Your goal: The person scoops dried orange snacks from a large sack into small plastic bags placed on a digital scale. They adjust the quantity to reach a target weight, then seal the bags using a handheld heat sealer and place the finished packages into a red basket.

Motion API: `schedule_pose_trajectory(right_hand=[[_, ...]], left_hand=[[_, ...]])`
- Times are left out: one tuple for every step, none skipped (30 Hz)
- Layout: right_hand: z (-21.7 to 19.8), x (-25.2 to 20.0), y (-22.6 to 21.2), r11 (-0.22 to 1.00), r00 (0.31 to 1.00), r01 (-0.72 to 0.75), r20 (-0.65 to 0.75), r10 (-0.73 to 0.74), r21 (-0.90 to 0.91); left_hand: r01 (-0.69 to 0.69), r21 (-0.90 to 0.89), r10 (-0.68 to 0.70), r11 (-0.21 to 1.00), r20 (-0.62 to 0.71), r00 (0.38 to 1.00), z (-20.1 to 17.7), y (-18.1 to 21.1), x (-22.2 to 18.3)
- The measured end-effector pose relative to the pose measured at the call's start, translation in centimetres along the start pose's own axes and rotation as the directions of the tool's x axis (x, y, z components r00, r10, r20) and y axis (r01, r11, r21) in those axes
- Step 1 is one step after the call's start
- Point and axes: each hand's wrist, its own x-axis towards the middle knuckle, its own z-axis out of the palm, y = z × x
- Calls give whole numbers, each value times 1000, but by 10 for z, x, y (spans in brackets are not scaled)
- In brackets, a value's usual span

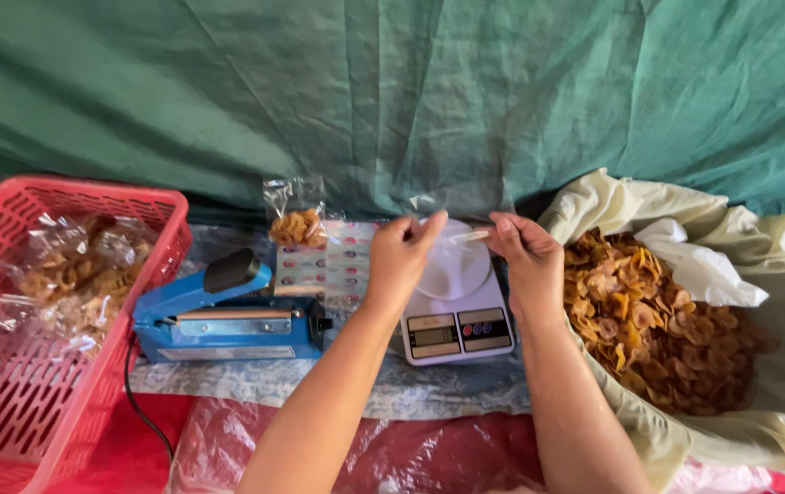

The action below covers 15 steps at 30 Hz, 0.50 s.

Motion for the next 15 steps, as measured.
schedule_pose_trajectory(right_hand=[[-2, -2, 2, 1000, 1000, -3, 4, 3, -7], [-1, 1, 2, 1000, 1000, -15, -24, 15, -5], [1, 2, 2, 1000, 998, -28, -51, 28, -3], [1, 1, 1, 999, 996, -43, -83, 42, -1], [1, -1, -2, 966, 978, 162, -100, -185, -200], [3, -5, -4, 854, 915, 342, -69, -399, -392], [6, -9, -5, 671, 813, 487, 8, -583, -559], [8, -13, -7, 677, 825, 474, 15, -566, -563], [10, -18, -9, 682, 836, 462, 21, -548, -567], [13, -21, -10, 686, 845, 452, 27, -535, -570], [18, -26, -8, 739, 881, 439, 84, -466, -511], [25, -31, -5, 789, 906, 419, 146, -397, -450], [30, -32, -2, 834, 920, 389, 214, -329, -390], [33, -33, 2, 887, 945, 312, 213, -250, -341], [35, -33, 6, 929, 962, 229, 215, -169, -291]], left_hand=[[4, -27, -4, 1000, -5, 1000, 1, 1, -2], [-11, -86, 14, 996, 28, 1000, 1, 3, 0], [-24, -145, 33, 989, 60, 998, 0, 5, 1], [-31, -204, 51, 978, 95, 994, 1, 6, 0], [-57, -163, 68, 985, 60, 996, 1, 7, 0], [-80, -120, 83, 990, 25, 996, 1, 6, 0], [-101, -77, 100, 992, -8, 995, 2, 5, 1], [-117, -40, 115, 992, -42, 992, 3, 2, -1], [-131, -3, 131, 991, -74, 989, 4, -2, -4], [-149, 35, 152, 988, -104, 983, 5, -6, -6], [-108, -8, 107, 994, -85, 991, 7, -11, -9], [-66, -48, 63, 997, -66, 996, 10, -17, -12], [-24, -88, 20, 996, -44, 999, 13, -22, -11], [-9, -188, 6, 982, -12, 1000, 15, -28, -10], [10, -287, -4, 958, 21, 1000, 17, -32, -9]])
